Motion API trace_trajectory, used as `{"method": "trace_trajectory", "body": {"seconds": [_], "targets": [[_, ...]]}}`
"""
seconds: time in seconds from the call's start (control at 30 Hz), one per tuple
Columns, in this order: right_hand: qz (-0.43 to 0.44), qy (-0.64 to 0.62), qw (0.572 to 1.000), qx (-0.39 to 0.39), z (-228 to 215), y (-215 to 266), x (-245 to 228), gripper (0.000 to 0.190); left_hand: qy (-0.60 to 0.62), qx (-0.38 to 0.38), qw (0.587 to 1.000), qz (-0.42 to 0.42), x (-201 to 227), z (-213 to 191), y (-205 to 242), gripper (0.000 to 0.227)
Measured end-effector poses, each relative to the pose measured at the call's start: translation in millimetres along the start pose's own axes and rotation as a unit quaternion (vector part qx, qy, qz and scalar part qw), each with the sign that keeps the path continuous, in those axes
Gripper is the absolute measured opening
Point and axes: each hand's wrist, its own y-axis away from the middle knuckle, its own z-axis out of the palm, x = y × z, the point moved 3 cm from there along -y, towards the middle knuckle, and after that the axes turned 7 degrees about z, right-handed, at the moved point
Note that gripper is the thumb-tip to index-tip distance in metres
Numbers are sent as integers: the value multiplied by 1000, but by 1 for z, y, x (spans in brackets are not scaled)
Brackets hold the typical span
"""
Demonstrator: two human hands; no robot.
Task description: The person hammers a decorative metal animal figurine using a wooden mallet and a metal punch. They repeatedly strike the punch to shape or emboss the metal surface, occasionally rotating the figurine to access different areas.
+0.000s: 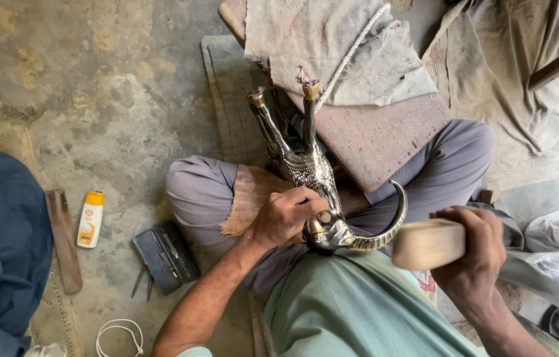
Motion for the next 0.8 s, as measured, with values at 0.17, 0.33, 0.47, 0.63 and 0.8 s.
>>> {"method": "trace_trajectory", "body": {"seconds": [0.17, 0.33, 0.47, 0.63, 0.8], "targets": [[77, 218, 963, -137, 3, -4, 14, 47, 12, 56, 997, -46, -8, 2, -1, 18], [183, 109, 968, -131, 5, -7, 32, 51, 72, 79, 985, -137, -14, 2, -11, 24], [154, 145, 968, -134, 9, -13, 38, 51, 55, 23, 988, -144, -8, 7, -26, 37], [130, 136, 972, -138, 9, -29, 42, 50, -38, -35, 988, -149, -6, 11, -33, 44], [250, -3, 955, -161, 6, -47, 44, 49, -59, -67, 984, -156, -12, 11, -33, 50]]}}
